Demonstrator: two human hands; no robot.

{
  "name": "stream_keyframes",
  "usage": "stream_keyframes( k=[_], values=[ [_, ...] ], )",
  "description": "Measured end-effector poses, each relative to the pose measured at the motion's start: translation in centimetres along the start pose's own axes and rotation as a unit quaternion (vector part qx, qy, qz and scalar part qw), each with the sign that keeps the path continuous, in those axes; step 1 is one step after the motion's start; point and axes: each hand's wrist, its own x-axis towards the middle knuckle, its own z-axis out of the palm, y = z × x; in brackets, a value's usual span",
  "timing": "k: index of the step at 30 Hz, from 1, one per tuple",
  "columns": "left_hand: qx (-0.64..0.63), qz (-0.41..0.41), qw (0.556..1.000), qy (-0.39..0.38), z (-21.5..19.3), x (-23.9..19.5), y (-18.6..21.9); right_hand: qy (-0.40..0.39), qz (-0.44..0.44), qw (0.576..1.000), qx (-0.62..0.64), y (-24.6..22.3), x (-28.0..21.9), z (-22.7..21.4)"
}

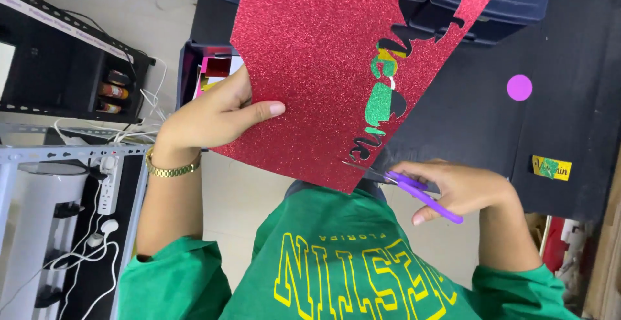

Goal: Cutting shapes and letters out of glitter paper using scissors and organizing the pieces on a table.

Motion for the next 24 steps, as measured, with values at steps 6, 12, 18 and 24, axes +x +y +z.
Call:
stream_keyframes(
  k=[6,12,18,24],
  values=[
    [0.002,-0.009,1.0,0.006,0.0,-0.4,-2.8,0.008,0.012,1.0,-0.027,-1.7,0.1,-0.5],
    [-0.012,0.007,1.0,0.013,0.5,-0.9,-3.8,0.01,0.041,0.999,-0.031,-1.2,-0.6,-0.7],
    [0.058,0.0,0.998,0.003,0.9,-1.0,-2.3,-0.018,0.036,0.993,-0.111,0.1,-1.0,-0.5],
    [0.061,-0.007,0.998,-0.004,1.1,-0.8,-2.2,-0.012,0.035,0.994,-0.102,0.6,-1.1,-0.4]
  ],
)
